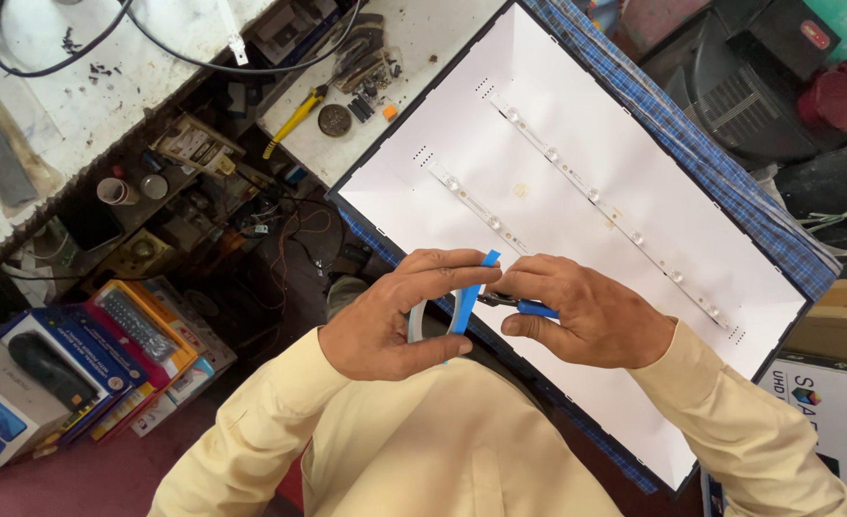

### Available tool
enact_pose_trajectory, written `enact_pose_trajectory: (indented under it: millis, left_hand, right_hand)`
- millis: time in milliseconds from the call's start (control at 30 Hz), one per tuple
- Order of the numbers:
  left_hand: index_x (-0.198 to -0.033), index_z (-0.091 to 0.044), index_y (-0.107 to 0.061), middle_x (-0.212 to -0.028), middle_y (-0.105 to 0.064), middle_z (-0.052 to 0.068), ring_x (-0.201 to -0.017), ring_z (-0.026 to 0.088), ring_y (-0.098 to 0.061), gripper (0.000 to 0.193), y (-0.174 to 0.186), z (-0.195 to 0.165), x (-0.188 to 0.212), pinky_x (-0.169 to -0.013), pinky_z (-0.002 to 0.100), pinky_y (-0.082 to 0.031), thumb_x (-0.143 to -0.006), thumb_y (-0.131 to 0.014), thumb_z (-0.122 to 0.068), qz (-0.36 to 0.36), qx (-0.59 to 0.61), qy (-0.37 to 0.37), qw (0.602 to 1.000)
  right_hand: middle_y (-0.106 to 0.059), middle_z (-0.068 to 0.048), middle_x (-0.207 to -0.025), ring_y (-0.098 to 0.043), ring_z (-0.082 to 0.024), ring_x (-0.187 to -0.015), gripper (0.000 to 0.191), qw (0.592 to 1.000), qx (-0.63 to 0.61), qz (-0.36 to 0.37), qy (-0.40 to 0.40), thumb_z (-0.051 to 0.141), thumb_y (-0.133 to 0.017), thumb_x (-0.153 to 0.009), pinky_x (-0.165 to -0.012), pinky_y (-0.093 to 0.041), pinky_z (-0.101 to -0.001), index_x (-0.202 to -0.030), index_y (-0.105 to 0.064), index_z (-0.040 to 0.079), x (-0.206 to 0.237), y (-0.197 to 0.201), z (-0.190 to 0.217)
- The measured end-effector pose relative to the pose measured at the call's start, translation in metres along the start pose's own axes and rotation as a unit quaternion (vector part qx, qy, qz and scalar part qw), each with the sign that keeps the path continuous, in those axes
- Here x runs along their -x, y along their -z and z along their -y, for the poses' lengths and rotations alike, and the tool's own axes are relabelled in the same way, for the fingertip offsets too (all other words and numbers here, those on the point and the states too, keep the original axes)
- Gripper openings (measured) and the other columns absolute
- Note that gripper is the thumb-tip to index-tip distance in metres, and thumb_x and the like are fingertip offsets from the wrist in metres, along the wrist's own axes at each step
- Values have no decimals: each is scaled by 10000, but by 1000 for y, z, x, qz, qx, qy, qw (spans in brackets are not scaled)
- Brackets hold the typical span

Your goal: The person repairs the LED backlight assembly of a television inside its open frame. They cut pieces of blue tape with pliers, press the tape over the LED strips to secure them to the panel, reposition the strips, and then use a yellow handheld tool to work along the top strip.

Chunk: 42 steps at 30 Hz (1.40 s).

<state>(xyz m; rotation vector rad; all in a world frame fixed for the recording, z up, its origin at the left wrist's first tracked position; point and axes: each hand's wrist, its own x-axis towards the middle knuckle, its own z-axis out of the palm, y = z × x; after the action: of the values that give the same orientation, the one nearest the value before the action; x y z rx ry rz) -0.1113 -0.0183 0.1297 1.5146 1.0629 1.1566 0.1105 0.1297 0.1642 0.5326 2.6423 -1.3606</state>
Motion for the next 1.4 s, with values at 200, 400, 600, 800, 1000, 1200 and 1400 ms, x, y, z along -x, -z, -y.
enact_pose_trajectory:
  millis: [200, 400, 600, 800, 1000, 1200, 1400]
  left_hand:
    - [-1490, -97, -550, -1549, -527, 173, -1444, 334, -503, 666, -1, 0, 0, -1179, 442, -445, -866, -782, -98, 0, 11, 1, 1000]
    - [-1489, -92, -548, -1550, -523, 176, -1444, 344, -494, 673, 0, -2, 1, -1168, 447, -443, -860, -786, -109, 7, 9, 10, 1000]
    - [-1491, -93, -549, -1548, -524, 175, -1446, 344, -494, 685, 0, -2, -1, -1171, 450, -439, -848, -786, -111, 14, 4, 15, 1000]
    - [-1497, -94, -548, -1543, -536, 170, -1465, 343, -484, 676, -1, -4, -3, -1187, 446, -433, -863, -784, -107, 20, 15, 9, 1000]
    - [-1479, -91, -559, -1544, -527, 177, -1463, 339, -482, 668, 1, -4, -4, -1185, 450, -422, -852, -790, -110, 22, 9, 23, 999]
    - [-1477, -94, -564, -1546, -527, 169, -1473, 335, -479, 662, 0, -4, -4, -1185, 447, -427, -856, -794, -119, 23, 22, 32, 999]
    - [-1474, -98, -569, -1543, -532, 162, -1461, 331, -488, 658, 1, -5, -6, -1180, 445, -437, -857, -796, -122, 25, 22, 30, 999]
  right_hand:
    - [-710, -62, -1014, -667, -263, -934, 445, 1000, -14, 7, 12, 286, -720, -902, -791, -544, -383, -1308, -641, 122, -3, 0, 1]
    - [-656, -63, -859, -611, -269, -824, 514, 1000, 0, 13, -1, 273, -737, -877, -744, -507, -407, -1362, -619, 155, -4, 0, 3]
    - [-651, -66, -844, -606, -283, -810, 499, 1000, 4, -1, 15, 255, -751, -868, -745, -499, -411, -1340, -628, 151, -3, 1, 2]
    - [-685, -91, -920, -647, -315, -841, 442, 997, 13, -38, 69, 218, -748, -876, -751, -513, -425, -1278, -633, 77, -3, -2, -2]
    - [-670, -102, -897, -646, -313, -821, 375, 997, 22, -40, 60, 181, -736, -890, -719, -517, -422, -1227, -642, 47, -6, -4, -5]
    - [-665, -97, -878, -630, -305, -808, 386, 997, 25, -35, 60, 181, -741, -881, -714, -511, -420, -1237, -646, 67, -6, -2, -4]
    - [-669, -92, -855, -631, -298, -787, 394, 997, 30, -30, 61, 181, -752, -865, -708, -510, -419, -1232, -659, 73, -8, 0, -5]
